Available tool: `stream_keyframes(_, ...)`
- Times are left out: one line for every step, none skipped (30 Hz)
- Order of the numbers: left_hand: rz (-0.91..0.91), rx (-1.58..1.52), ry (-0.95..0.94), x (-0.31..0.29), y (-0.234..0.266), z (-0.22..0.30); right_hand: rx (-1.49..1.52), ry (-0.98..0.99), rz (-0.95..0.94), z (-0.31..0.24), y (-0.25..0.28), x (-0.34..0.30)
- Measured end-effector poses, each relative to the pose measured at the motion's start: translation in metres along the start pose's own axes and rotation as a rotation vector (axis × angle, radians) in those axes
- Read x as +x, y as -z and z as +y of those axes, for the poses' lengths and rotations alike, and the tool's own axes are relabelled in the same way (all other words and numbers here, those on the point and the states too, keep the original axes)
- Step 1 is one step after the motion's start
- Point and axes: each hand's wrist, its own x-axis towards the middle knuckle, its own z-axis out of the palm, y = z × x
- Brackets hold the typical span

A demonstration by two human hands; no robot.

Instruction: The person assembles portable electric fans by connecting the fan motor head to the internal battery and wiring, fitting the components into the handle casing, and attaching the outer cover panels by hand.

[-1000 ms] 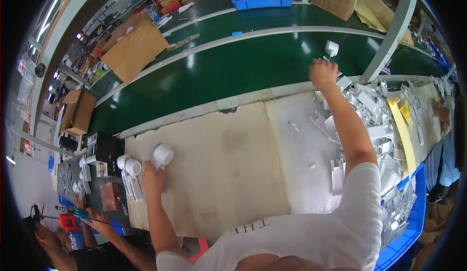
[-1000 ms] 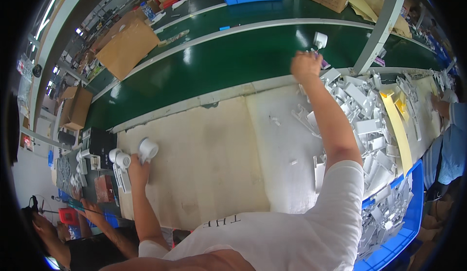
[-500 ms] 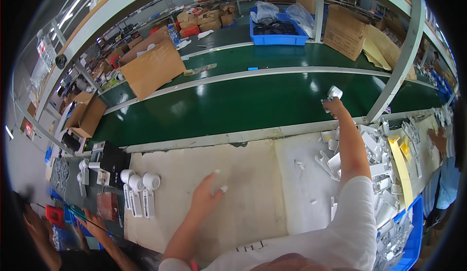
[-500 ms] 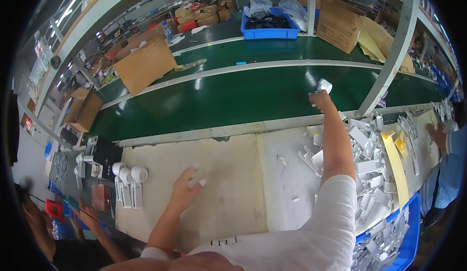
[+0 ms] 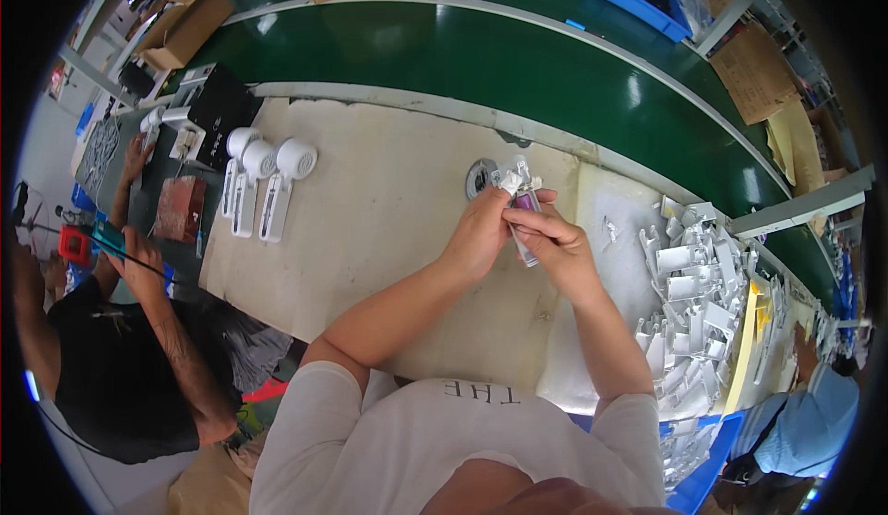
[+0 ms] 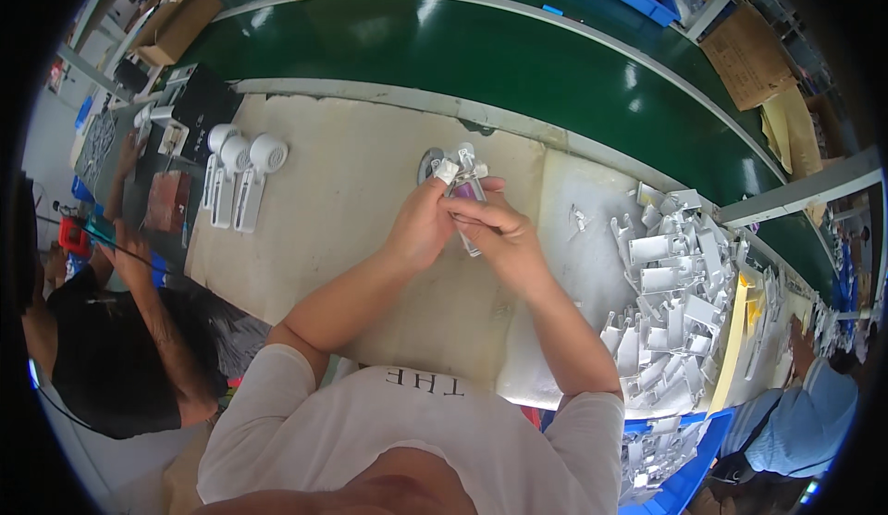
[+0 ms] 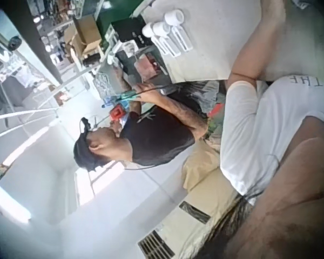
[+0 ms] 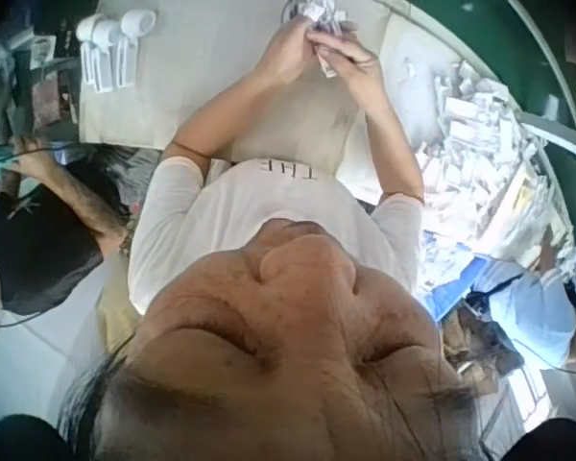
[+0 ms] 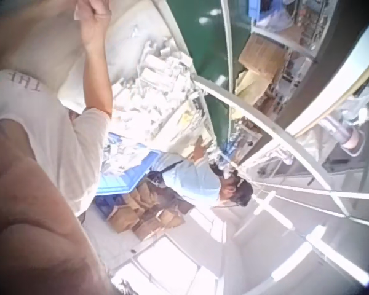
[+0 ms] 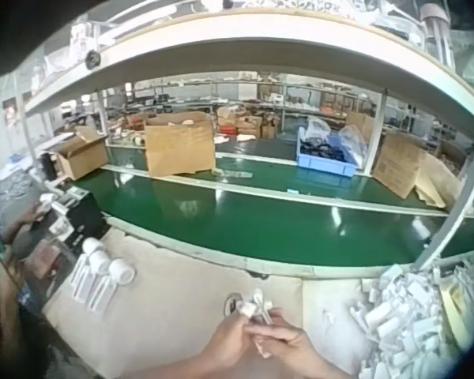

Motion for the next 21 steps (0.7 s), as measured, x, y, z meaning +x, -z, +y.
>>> stream_keyframes(0.018, -0.009, 0.000, -0.006, 0.003, 0.000, 0.002, -0.015, -0.013, 0.001, -0.008, -0.004)
stream_keyframes(0.073, -0.037, 0.015, -0.012, 0.005, 0.000, -0.087, 0.069, -0.048, 0.002, -0.013, -0.007)
stream_keyframes(0.127, -0.063, 0.025, -0.017, 0.008, 0.002, -0.176, 0.159, -0.088, 0.001, -0.019, -0.010)
stream_keyframes(0.186, -0.057, -0.011, -0.020, 0.010, 0.002, -0.217, 0.063, -0.198, -0.016, -0.019, -0.017)
stream_keyframes(0.200, -0.055, -0.021, -0.023, 0.013, 0.006, -0.213, 0.064, -0.214, -0.024, -0.014, -0.022)
stream_keyframes(0.210, -0.072, 0.071, -0.026, 0.017, 0.012, -0.203, -0.127, -0.257, -0.029, -0.005, -0.027)
stream_keyframes(0.220, -0.087, 0.165, -0.028, 0.020, 0.018, -0.192, -0.319, -0.296, -0.032, 0.006, -0.031)
stream_keyframes(0.240, -0.077, 0.202, -0.029, 0.021, 0.023, -0.190, -0.277, -0.191, -0.016, 0.020, -0.032)
stream_keyframes(0.243, -0.084, 0.206, -0.031, 0.020, 0.027, -0.191, -0.286, -0.193, -0.016, 0.021, -0.029)
stream_keyframes(0.158, -0.116, 0.273, -0.033, 0.020, 0.031, -0.488, -0.079, -0.061, -0.016, 0.021, -0.024)
stream_keyframes(0.072, -0.149, 0.340, -0.036, 0.017, 0.035, -0.779, 0.135, 0.072, -0.016, 0.020, -0.021)
stream_keyframes(0.050, -0.200, 0.418, -0.040, 0.014, 0.040, -0.628, 0.097, 0.016, -0.009, 0.017, -0.018)
stream_keyframes(0.050, -0.206, 0.418, -0.042, 0.010, 0.043, -0.632, 0.093, 0.013, 0.000, 0.018, -0.018)
stream_keyframes(0.009, -0.219, 0.450, -0.044, 0.006, 0.046, -0.292, -0.022, -0.086, 0.009, 0.019, -0.019)
stream_keyframes(-0.031, -0.232, 0.478, -0.044, 0.002, 0.049, 0.049, -0.135, -0.183, 0.017, 0.021, -0.019)
stream_keyframes(0.006, -0.217, 0.473, -0.045, -0.002, 0.052, 0.096, -0.167, -0.172, 0.021, 0.024, -0.021)
stream_keyframes(0.009, -0.224, 0.470, -0.045, 0.002, 0.052, 0.092, -0.173, -0.176, 0.020, 0.026, -0.026)
stream_keyframes(0.006, -0.141, 0.470, -0.045, 0.009, 0.051, -0.156, -0.084, -0.072, 0.017, 0.027, -0.031)
stream_keyframes(0.003, -0.059, 0.471, -0.045, 0.013, 0.051, -0.403, 0.008, 0.032, 0.013, 0.027, -0.033)
stream_keyframes(0.032, 0.165, 0.492, -0.044, 0.013, 0.051, -0.868, 0.284, 0.102, 0.002, 0.033, -0.032)
stream_keyframes(0.044, 0.158, 0.494, -0.045, 0.013, 0.049, -1.005, 0.492, 0.092, -0.006, 0.037, -0.031)
